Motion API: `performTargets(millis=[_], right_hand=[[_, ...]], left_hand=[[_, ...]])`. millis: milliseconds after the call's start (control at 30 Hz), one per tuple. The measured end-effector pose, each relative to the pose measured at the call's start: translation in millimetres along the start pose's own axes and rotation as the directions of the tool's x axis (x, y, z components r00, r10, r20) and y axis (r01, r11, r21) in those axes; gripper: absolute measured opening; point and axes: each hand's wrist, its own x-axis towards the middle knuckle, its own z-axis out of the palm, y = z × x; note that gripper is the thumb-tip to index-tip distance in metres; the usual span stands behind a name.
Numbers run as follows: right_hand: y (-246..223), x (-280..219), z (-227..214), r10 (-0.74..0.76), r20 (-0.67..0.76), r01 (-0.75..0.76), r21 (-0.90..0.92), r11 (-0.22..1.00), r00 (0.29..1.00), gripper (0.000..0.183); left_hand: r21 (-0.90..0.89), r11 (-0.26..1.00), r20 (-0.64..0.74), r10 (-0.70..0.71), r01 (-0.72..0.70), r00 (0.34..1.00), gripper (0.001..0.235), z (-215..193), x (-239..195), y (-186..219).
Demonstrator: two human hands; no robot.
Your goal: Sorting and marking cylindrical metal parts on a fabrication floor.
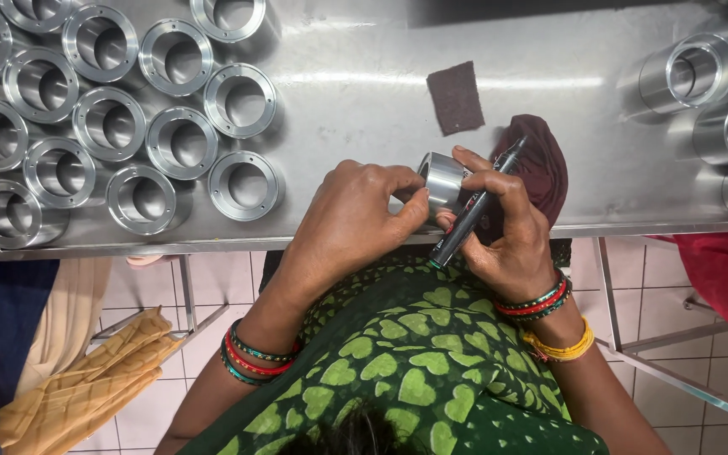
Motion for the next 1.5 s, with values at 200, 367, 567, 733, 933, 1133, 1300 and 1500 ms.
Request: performTargets(millis=[200, 367, 567, 733, 933, 1133, 1300, 1500], right_hand=[[1, 0, 0, -0.048, -0.007, 0.048, -0.025, 0.999, 0.999, 0.049], [2, -1, 0, -0.019, 0.001, 0.019, -0.022, 1.000, 1.000, 0.049], [2, -1, 1, -0.018, -0.004, 0.018, -0.028, 0.999, 1.000, 0.051], [3, -2, -2, 0.038, 0.025, -0.038, 0.011, 0.999, 0.999, 0.050], [4, -8, -6, -0.150, 0.060, 0.147, 0.061, 0.987, 0.987, 0.048], [9, -15, -16, 0.006, -0.043, 0.011, 0.386, 0.922, 0.999, 0.047], [12, -13, -13, 0.070, -0.146, -0.021, 0.313, 0.950, 0.987, 0.041], [7, -15, -7, 0.136, -0.081, -0.103, 0.321, 0.941, 0.987, 0.031]], left_hand=[[0.006, 1.000, 0.001, -0.013, 0.013, 1.000, 0.029, -2, 0, 3], [0.018, 0.999, 0.032, -0.044, 0.043, 0.999, 0.030, -2, 0, 3], [0.003, 0.999, -0.010, 0.034, -0.034, 0.999, 0.028, 0, -1, -4], [-0.030, 0.990, 0.142, -0.134, 0.139, 0.981, 0.028, -7, 0, -10], [-0.427, 0.867, 0.264, -0.152, 0.257, 0.953, 0.034, 37, 1, -52], [-0.499, 0.850, 0.186, -0.084, 0.167, 0.979, 0.025, 44, -9, -44], [-0.386, 0.922, 0.084, 0.038, -0.002, 0.996, 0.032, 36, -8, -39], [-0.326, 0.943, 0.218, 0.007, 0.066, 0.976, 0.031, 32, -2, -40]])
